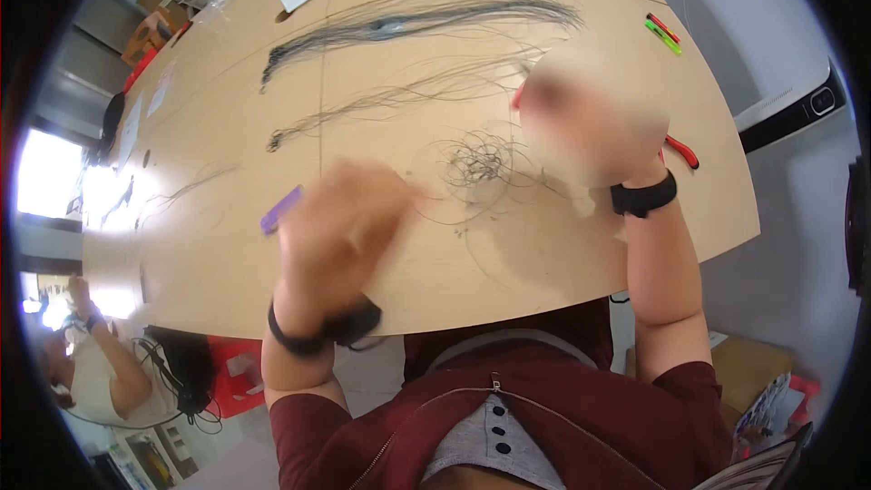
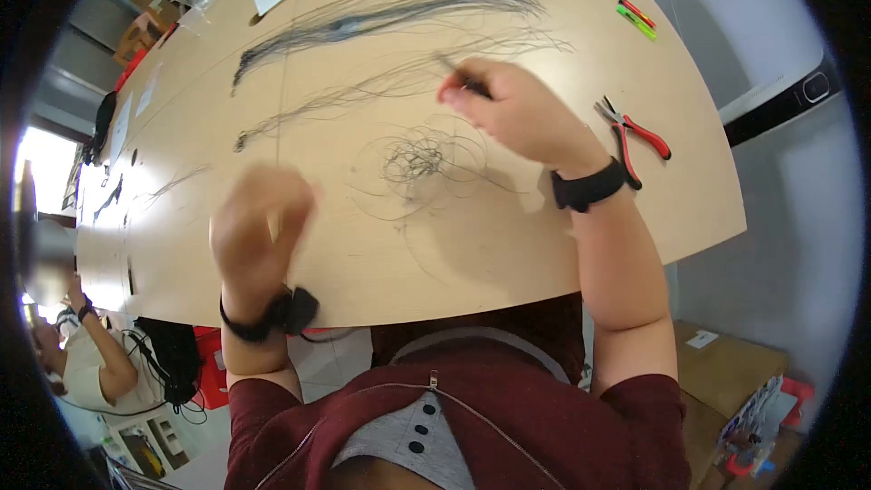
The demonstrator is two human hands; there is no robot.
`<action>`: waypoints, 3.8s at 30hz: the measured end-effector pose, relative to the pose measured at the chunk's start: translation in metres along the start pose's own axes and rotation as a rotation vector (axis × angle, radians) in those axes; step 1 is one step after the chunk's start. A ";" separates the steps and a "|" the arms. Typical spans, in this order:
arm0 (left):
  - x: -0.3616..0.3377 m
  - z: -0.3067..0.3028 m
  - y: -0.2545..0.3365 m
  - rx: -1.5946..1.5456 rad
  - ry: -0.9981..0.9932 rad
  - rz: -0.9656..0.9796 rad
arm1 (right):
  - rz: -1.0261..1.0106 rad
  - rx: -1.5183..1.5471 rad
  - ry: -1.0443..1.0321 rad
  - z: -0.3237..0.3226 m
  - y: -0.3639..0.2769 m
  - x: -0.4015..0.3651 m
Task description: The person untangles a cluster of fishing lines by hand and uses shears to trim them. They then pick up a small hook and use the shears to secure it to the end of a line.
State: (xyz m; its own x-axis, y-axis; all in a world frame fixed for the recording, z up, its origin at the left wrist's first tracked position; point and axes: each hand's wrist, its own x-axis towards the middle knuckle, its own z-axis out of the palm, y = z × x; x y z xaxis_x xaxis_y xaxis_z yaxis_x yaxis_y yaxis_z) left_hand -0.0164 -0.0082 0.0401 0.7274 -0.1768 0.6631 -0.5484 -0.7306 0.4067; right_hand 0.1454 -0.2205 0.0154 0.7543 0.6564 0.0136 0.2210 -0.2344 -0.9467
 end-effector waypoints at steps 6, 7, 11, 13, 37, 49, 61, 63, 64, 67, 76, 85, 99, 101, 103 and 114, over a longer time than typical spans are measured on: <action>0.019 -0.022 0.090 -0.456 -0.359 0.181 | -0.103 -0.362 -0.100 0.025 0.012 -0.001; 0.019 -0.012 0.096 -0.387 -0.103 0.209 | -0.088 -0.390 -0.112 0.027 0.011 -0.001; 0.022 -0.023 0.119 -0.308 -0.121 0.137 | -0.034 -0.479 -0.144 0.034 0.010 -0.002; 0.021 -0.023 0.124 -0.290 -0.100 0.118 | -0.052 -0.519 -0.137 0.038 0.011 -0.003; 0.014 0.029 -0.007 -0.291 0.006 -0.313 | 0.256 0.707 -0.165 0.027 -0.007 -0.007; 0.008 0.046 -0.019 -0.164 0.069 -0.113 | 0.313 0.841 -0.264 0.043 -0.005 -0.013; 0.010 0.041 -0.015 -0.228 0.047 -0.189 | 0.309 0.811 -0.277 0.044 -0.005 -0.013; 0.009 0.041 -0.015 -0.311 0.044 -0.256 | 0.315 0.767 -0.277 0.044 -0.007 -0.014; 0.008 0.042 -0.018 -0.381 0.051 -0.307 | 0.319 0.729 -0.273 0.043 -0.009 -0.015; 0.008 0.040 -0.019 -0.682 0.106 -0.483 | 0.279 0.483 -0.280 0.038 -0.013 -0.015; 0.010 0.027 -0.020 -1.036 0.151 -0.705 | 0.095 -0.021 -0.025 0.028 -0.030 -0.021; 0.008 0.033 -0.007 -0.838 -0.041 -0.694 | 0.010 0.368 -0.148 0.046 -0.026 -0.026; 0.006 0.033 -0.009 -0.734 -0.046 -0.686 | 0.097 0.356 -0.134 0.045 -0.026 -0.024; 0.008 0.029 -0.013 -0.817 -0.018 -0.706 | 0.118 0.372 -0.111 0.044 -0.023 -0.024; 0.009 0.027 -0.017 -0.907 0.037 -0.716 | 0.121 0.324 -0.117 0.040 -0.025 -0.024; 0.011 0.022 -0.019 -1.127 0.090 -0.740 | -0.042 0.387 -0.304 0.046 -0.016 -0.025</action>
State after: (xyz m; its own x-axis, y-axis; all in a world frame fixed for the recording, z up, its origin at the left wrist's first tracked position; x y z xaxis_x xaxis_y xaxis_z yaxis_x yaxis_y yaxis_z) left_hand 0.0108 -0.0105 0.0260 0.9917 0.0949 0.0869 -0.1121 0.3069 0.9451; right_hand 0.0946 -0.1995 0.0156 0.5223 0.8527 0.0145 -0.0417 0.0426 -0.9982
